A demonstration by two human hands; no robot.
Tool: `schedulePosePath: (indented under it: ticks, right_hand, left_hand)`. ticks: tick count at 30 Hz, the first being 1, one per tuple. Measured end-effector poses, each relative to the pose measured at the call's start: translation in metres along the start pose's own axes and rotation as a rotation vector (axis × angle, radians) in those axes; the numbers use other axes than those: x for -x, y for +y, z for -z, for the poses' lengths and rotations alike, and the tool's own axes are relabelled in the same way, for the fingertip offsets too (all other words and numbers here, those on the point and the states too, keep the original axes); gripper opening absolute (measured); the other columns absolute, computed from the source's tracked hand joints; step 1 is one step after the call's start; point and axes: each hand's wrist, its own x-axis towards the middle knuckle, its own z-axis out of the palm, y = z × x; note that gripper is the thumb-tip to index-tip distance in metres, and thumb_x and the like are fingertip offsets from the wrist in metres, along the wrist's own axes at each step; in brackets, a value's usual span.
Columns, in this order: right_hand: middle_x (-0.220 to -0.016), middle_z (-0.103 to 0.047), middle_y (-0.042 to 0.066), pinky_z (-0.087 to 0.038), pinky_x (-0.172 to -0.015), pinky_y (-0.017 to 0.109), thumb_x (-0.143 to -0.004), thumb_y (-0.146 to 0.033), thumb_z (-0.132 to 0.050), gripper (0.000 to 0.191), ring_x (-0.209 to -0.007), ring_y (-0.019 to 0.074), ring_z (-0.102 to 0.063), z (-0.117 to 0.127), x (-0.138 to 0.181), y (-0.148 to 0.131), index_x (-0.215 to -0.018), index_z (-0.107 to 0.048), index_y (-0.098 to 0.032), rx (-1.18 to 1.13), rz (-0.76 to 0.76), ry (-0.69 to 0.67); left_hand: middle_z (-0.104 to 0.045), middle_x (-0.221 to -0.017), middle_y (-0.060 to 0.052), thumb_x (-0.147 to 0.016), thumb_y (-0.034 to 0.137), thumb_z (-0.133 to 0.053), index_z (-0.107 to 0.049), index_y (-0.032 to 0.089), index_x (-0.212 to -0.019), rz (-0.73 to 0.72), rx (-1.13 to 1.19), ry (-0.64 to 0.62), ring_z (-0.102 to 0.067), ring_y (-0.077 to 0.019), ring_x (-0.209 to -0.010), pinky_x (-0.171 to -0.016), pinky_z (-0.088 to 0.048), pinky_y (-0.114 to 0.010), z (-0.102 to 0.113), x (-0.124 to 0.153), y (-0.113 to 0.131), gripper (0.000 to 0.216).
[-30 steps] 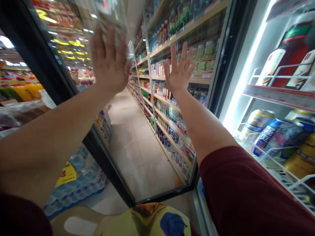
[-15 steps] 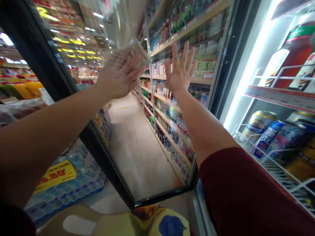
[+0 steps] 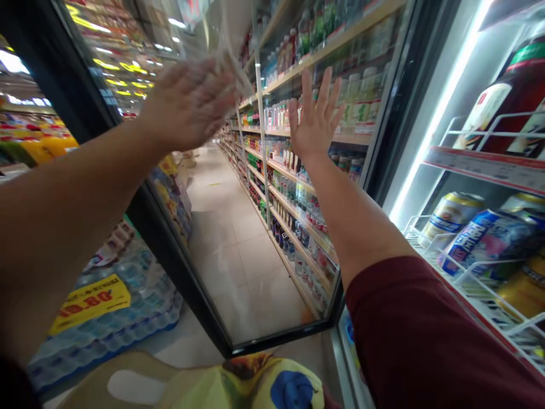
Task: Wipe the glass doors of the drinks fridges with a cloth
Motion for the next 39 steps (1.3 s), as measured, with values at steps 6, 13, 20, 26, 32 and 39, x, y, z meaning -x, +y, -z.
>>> schedulePosePath:
  ticks: [6,13,20,26,32,39]
  right_hand:
    - [-0.178,-0.005,-0.011,-0.007,-0.134,0.063,-0.107,-0.062,-0.007,0.069,-0.166,0.0268,0.001,-0.004,0.0,0.001,-0.17,-0.015,-0.035,0.06,-0.03,0.026]
    - [-0.178,-0.004,-0.01,-0.005,-0.134,0.061,-0.107,-0.063,-0.006,0.069,-0.165,0.026,0.001,-0.017,-0.003,0.008,-0.169,-0.017,-0.035,0.021,0.0,0.09]
    - [-0.178,-0.004,-0.006,-0.005,-0.132,0.066,-0.106,-0.062,-0.001,0.071,-0.165,0.0294,0.001,-0.014,-0.003,0.005,-0.17,-0.016,-0.033,0.054,-0.014,0.055]
    - [-0.177,-0.009,-0.013,0.0,-0.134,0.06,-0.104,-0.064,0.003,0.073,-0.165,0.022,0.009,-0.012,-0.002,0.003,-0.17,-0.013,-0.036,0.033,-0.036,0.024]
    - [-0.177,-0.005,-0.014,0.008,-0.132,0.065,-0.104,-0.061,-0.01,0.068,-0.165,0.024,0.009,-0.01,-0.002,0.003,-0.168,-0.017,-0.038,-0.062,-0.038,0.029]
    - [-0.178,-0.006,-0.007,-0.003,-0.134,0.067,-0.106,-0.061,-0.009,0.069,-0.166,0.0271,0.0,-0.005,0.001,0.0,-0.169,-0.018,-0.035,0.007,-0.026,0.039]
  left_hand:
    - [-0.01,-0.177,-0.004,-0.11,0.046,-0.033,-0.027,0.016,-0.166,0.289,-0.096,0.079,0.015,-0.0149,-0.162,-0.135,-0.001,-0.052,-0.005,-0.008,0.016,0.064]
    - [-0.012,-0.176,-0.006,-0.112,0.044,-0.031,-0.023,0.011,-0.166,0.281,-0.169,0.129,0.003,-0.0198,-0.164,-0.134,-0.006,-0.05,0.0,-0.015,0.007,0.063]
    - [-0.027,-0.173,-0.008,-0.11,0.042,-0.032,-0.052,0.004,-0.146,0.077,-0.041,-0.117,0.003,-0.0193,-0.164,-0.134,-0.005,-0.052,-0.01,-0.011,0.034,0.056]
    - [-0.009,-0.177,-0.007,-0.11,0.036,-0.036,-0.025,0.006,-0.163,0.326,-0.235,0.14,0.018,-0.0117,-0.161,-0.135,-0.003,-0.049,-0.004,0.005,0.001,0.062]
    - [-0.03,-0.173,-0.002,-0.105,0.043,-0.045,-0.048,0.023,-0.156,0.086,-0.026,-0.01,0.005,-0.0151,-0.164,-0.136,-0.006,-0.047,-0.021,0.025,0.023,0.056]
    - [-0.007,-0.179,-0.004,-0.107,0.042,-0.04,-0.02,0.015,-0.168,0.355,-0.14,0.175,0.014,-0.0184,-0.163,-0.135,-0.002,-0.056,-0.008,0.04,0.001,0.07]
